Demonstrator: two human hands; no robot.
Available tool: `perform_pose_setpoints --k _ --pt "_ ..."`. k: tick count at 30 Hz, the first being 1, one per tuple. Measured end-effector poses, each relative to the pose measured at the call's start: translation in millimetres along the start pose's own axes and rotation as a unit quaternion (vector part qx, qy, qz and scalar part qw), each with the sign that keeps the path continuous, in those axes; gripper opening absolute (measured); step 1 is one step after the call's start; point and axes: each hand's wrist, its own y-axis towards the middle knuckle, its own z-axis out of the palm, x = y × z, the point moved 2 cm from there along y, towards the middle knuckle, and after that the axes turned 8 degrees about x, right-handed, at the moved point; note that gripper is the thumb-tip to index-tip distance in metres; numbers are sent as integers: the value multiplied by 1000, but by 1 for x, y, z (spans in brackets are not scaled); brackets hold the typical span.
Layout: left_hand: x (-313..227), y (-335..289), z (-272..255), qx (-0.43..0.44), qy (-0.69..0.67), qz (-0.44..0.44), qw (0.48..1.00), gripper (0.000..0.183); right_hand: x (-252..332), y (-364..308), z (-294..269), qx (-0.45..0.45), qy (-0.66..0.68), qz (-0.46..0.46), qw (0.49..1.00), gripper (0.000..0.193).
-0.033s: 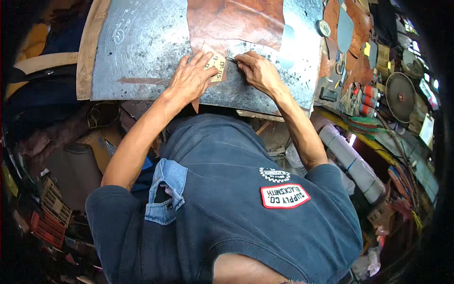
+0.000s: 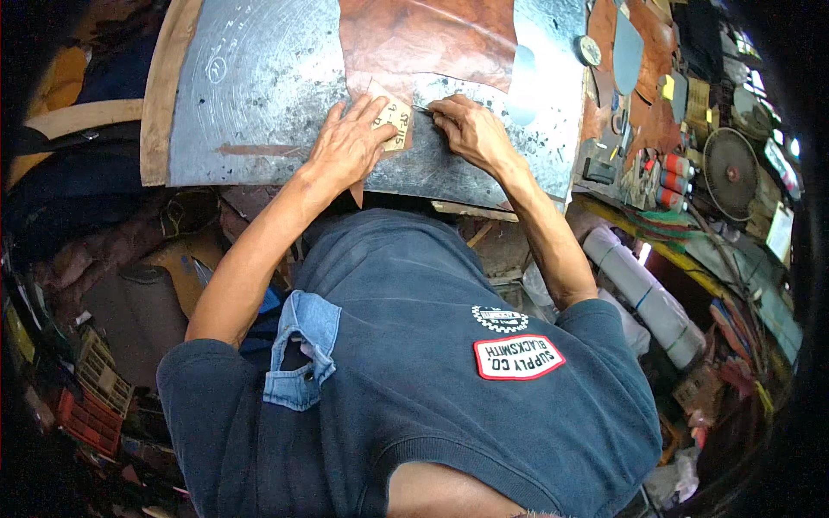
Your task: Cutting out shoe upper components from leather using metal templates and a knife.
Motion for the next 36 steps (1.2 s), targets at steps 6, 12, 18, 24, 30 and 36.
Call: perform_pose_setpoints --k 6,12,18,24,30,36 --pt "1 6 2 2 32 36 999 36 -10 -11 0 -24 66 -1 998 25" --pt "1 16 -6 -25 49 101 993 40 33 -31 46 -208 198 145 947 31" --pt "4 25 -7 -20 96 142 985 41 54 -25 81 -324 169 203 908 30" --pt "7 26 -6 13 125 138 982 43 56 -19 92 -353 128 196 906 28" --pt "9 26 -3 9 137 139 981 40 64 -17 87 -337 129 207 909 27" --pt "8 26 -4 7 130 134 982 40 64 -15 88 -339 108 216 909 27"
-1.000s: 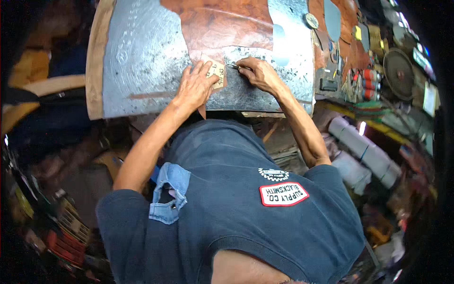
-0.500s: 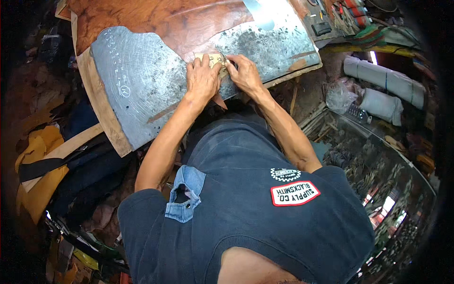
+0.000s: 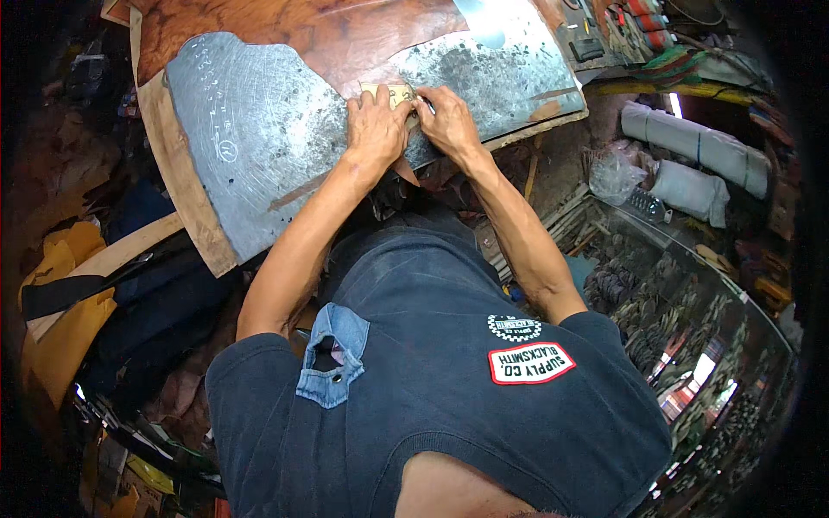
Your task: Cutting out shoe upper components from leather using metal templates and a knife.
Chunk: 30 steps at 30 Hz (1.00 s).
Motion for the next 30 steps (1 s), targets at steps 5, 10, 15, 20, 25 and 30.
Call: perform_pose_setpoints --k 5,10,15,20,25,30 --pt "1 0 1 -3 3 0 1000 41 3 4 -4 21 12 4 1000 27" --pt "0 0 1 6 -1 5 1000 41 3 -3 -8 27 26 6 999 27" --pt "0 1 -4 6 -9 2 1000 35 5 -46 -13 45 20 33 998 26" --pt "2 -1 -1 -11 -15 8 1000 33 8 -70 -17 45 17 40 998 25" --pt "10 -11 -1 -27 -89 54 994 52 14 -71 -26 55 -54 50 996 22" --pt "17 -32 14 -83 -135 70 985 74 13 -56 -23 72 -198 -58 976 21"
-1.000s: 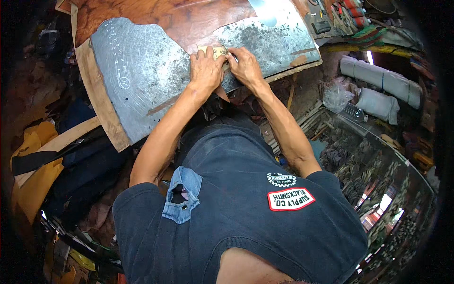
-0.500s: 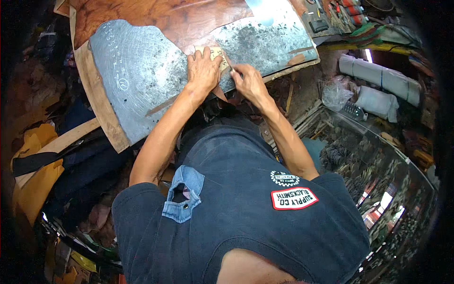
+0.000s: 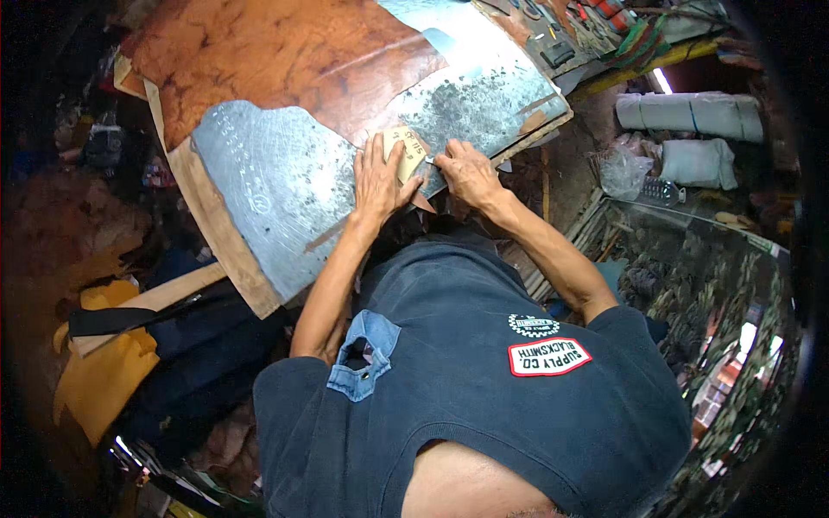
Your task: Cutting out shoe upper components from leather using metal templates and a knife.
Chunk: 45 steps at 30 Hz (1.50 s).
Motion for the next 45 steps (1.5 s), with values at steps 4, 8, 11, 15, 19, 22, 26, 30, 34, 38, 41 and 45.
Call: perform_pose_setpoints --k 4,8,11,15,19,22,26,30,34,38,41,45 --pt "6 -4 5 -56 -14 2 998 66 9 10 -6 -32 44 -3 999 21" --pt "4 -3 5 -95 -40 34 994 59 12 13 0 -32 386 116 915 27" --pt "8 -6 14 -101 -26 24 994 60 30 22 11 13 682 203 702 30" --pt "-3 -6 6 -62 -11 15 998 65 13 38 28 -74 568 220 790 23" --pt "-12 -9 13 -33 24 6 999 70 -18 23 -22 -88 530 289 793 29" --pt "-18 -3 21 -5 49 -10 999 72 -67 21 -49 -142 491 246 823 29" --pt "-38 17 26 41 51 -48 997 71 -121 28 -89 -173 440 242 847 27" --pt "-52 44 35 27 47 -69 996 68 -182 39 -106 -189 397 234 867 26" --pt "-59 65 37 58 69 -112 990 64 -249 57 -126 -202 369 185 888 27" --pt "-57 60 42 64 82 -122 987 61 -315 94 -145 -197 419 235 855 28" --pt "-61 51 44 64 90 -124 986 60 -365 127 -145 -156 493 229 825 31" --pt "-76 40 46 68 69 -142 985 60 -418 162 -116 -91 579 243 773 35"
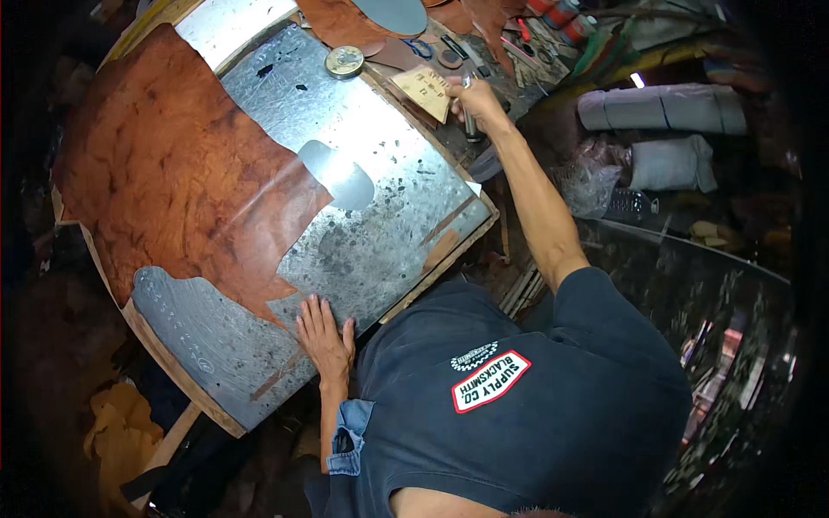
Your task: Cutting out shoe upper components from leather using metal templates and a knife.
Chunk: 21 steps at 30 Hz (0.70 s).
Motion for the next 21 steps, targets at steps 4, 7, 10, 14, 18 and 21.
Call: perform_pose_setpoints --k 4,7,10,14,18,21 --pt "-17 -33 4 -17 -21 -65 998 57 3 6 22 -136 -462 -116 869 44" --pt "-36 -58 -1 -63 -69 -80 992 45 15 -16 53 -92 -400 -155 899 43" --pt "-49 -72 -23 -69 -173 -117 976 27 23 -31 113 36 -379 -139 914 41" --pt "-33 -48 -52 -201 -181 -245 931 22 11 -31 178 109 -479 -226 841 48" --pt "30 -20 -47 -281 -414 -409 763 55 24 -30 242 174 -502 -237 813 55" --pt "60 6 -50 -333 -521 -377 690 66 28 -33 268 208 -541 -200 790 56"
